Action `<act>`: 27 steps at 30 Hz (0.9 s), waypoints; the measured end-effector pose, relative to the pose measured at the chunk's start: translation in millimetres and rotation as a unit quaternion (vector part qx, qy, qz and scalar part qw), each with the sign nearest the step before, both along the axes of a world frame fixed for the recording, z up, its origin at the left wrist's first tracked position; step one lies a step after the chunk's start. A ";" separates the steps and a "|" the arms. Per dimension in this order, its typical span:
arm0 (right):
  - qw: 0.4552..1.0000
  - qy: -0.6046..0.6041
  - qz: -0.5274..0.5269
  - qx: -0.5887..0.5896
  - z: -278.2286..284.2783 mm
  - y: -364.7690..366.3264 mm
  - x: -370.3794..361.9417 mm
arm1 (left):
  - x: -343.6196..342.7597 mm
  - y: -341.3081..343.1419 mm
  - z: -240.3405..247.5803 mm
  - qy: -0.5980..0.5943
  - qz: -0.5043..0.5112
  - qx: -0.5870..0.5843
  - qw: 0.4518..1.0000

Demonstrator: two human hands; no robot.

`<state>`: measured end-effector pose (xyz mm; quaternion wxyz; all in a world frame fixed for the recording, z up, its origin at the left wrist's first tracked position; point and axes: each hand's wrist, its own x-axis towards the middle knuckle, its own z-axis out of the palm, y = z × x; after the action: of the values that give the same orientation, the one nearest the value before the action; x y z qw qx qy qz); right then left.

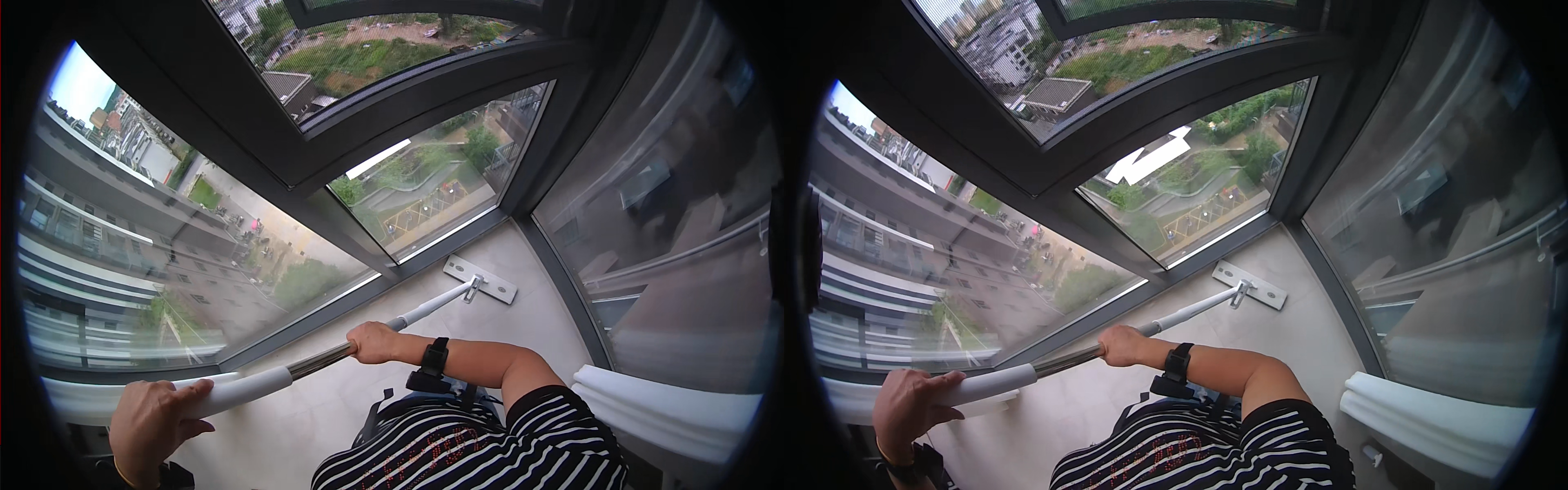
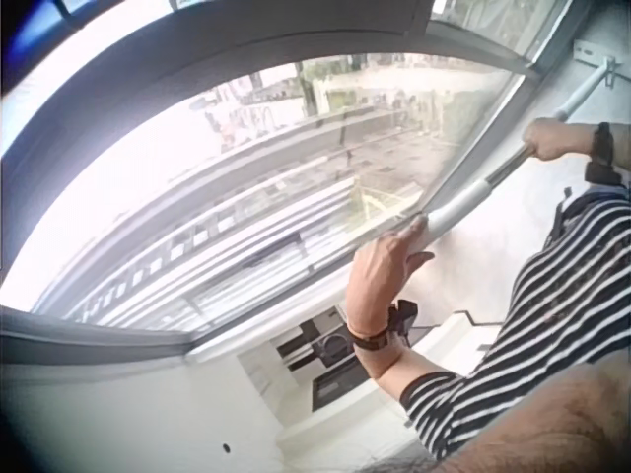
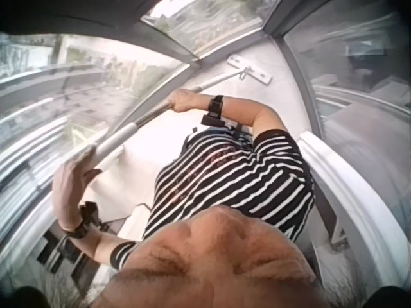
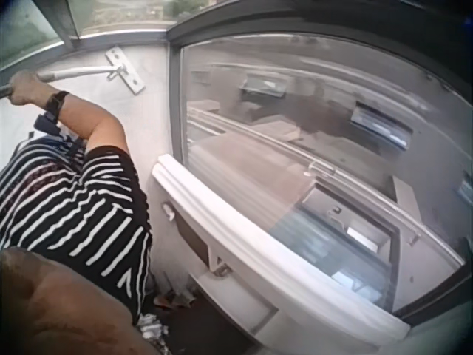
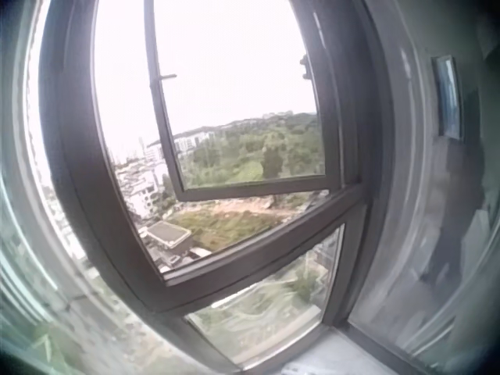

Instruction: The recorder mops the floor of an apartment using a flat mop.

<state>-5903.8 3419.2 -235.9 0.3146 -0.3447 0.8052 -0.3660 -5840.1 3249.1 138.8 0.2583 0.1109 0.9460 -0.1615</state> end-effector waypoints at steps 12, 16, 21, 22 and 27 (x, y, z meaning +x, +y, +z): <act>0.931 0.128 -0.339 -0.033 -62.9 55.7 -43.6 | -69.5 8.5 -81.2 0.113 -0.122 0.091 0.982; 0.883 0.205 -0.421 -0.045 -86.0 89.7 -91.2 | -120.6 35.3 -95.4 0.126 -0.185 0.110 0.968; 0.930 0.153 -0.335 0.005 -74.5 94.3 -122.9 | -143.5 27.3 -100.7 0.123 -0.194 0.164 0.959; 0.934 0.148 -0.324 0.004 -81.2 96.9 -118.1 | -139.5 20.4 -106.2 0.105 -0.206 0.180 0.956; 0.976 0.126 -0.150 0.096 -99.5 62.7 -51.7 | -50.9 -14.3 -117.4 0.024 -0.129 0.164 0.978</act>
<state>-5955.5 3481.9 -335.4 0.1837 -0.2320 0.9121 -0.2837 -5891.0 3234.9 21.4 0.1909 0.2685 0.9434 -0.0391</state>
